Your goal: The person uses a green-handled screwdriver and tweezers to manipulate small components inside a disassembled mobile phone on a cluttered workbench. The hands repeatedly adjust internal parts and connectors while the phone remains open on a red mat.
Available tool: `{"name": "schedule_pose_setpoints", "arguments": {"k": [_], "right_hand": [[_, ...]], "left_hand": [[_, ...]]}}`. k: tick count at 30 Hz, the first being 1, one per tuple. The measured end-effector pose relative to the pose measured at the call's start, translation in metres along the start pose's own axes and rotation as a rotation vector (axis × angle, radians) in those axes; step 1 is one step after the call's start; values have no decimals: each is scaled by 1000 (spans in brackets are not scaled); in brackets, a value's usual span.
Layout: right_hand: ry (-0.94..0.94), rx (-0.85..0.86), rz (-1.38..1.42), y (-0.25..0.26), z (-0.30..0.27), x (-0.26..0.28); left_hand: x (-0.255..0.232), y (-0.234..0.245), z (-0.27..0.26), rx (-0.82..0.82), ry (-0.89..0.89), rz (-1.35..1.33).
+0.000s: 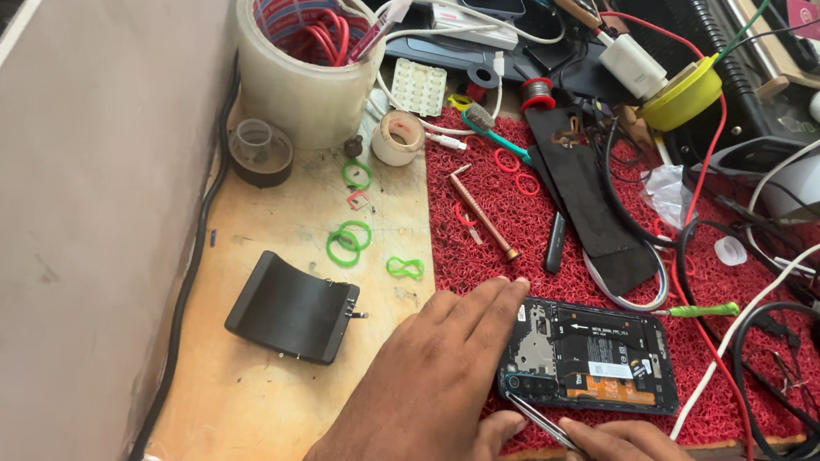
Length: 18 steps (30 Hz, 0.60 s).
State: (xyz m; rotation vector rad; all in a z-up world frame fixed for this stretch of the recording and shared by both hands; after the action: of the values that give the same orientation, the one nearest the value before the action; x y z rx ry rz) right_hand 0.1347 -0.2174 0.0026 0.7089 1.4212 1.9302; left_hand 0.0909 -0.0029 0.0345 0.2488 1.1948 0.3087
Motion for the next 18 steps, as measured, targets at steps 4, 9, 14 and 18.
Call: {"name": "schedule_pose_setpoints", "arguments": {"k": [4,9,14,18], "right_hand": [[-54,71,52,-5,3,-2],[-10,0,156,-2,5,8],[-54,-6,216,-2,4,8],[-128,63,150,-4,2,-2]], "left_hand": [[2,0,0,10,25,-16],[-1,2,0,-18,-10,-5],[0,2,0,-13,2,-10],[0,1,1,-10,6,-11]]}}
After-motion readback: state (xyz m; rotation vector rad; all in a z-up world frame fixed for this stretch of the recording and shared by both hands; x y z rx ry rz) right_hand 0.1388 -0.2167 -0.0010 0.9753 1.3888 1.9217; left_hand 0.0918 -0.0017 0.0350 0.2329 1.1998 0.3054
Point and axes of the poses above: each hand's wrist, its own z-axis towards the middle knuckle, its own y-axis out of the back of the hand, x = y × z, the point moved 10 cm from there along z, towards the middle knuckle, and after that the axes turned 15 degrees about -z, right-handed, at the moved point
